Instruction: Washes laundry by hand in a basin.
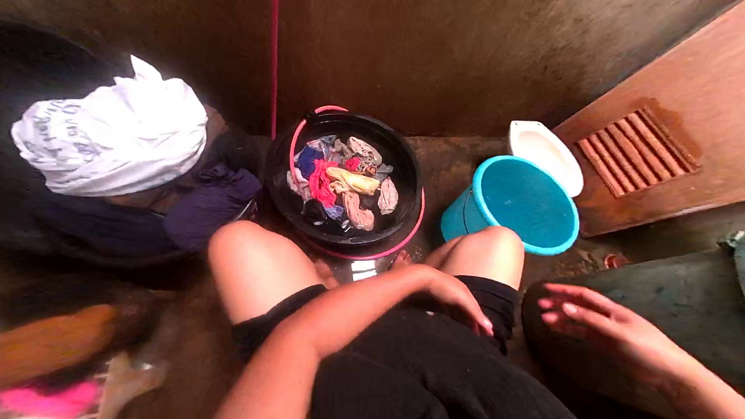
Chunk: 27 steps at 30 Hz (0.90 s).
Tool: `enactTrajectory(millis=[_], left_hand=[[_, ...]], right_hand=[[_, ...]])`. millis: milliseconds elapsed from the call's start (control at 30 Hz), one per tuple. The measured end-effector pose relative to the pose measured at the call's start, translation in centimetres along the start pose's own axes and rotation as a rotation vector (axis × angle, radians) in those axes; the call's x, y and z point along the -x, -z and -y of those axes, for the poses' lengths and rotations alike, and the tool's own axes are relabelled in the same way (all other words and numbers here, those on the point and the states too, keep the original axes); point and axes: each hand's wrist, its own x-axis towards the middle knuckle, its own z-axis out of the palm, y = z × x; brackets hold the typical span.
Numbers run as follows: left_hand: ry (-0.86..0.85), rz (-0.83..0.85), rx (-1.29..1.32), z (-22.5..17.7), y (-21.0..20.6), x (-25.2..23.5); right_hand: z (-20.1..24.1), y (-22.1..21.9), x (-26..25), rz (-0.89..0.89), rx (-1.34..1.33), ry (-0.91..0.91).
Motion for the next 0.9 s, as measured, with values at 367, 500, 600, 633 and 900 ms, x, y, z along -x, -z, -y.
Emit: enactTrajectory(millis=[367, 500, 600, 633, 900], left_hand=[[0.833, -0.469, -0.646, 4.1, 13.3, 12.4], [0.912, -0.742, -0.416, 8.4, 18.2, 12.5], [0.857, -0.939, -0.088, 14.9, 19.9, 8.1], [0.829, -0.980, -0.014, 17.6, 20.3, 6.2], [0.915, -1.075, 0.157, 29.4, 25.0, 1.1]], right_hand=[[16.6, -7.5, -13.0, 0.602, 0.997, 0.551], [19.1, -11.8, -26.1, 0.422, 1.124, 0.648], [16.8, -15.9, -38.1, 0.331, 1.102, 0.535], [15.0, -17.2, -42.0, 0.331, 1.104, 0.477], [3.6, -27.2, -53.3, 0.199, 1.063, 0.058]])
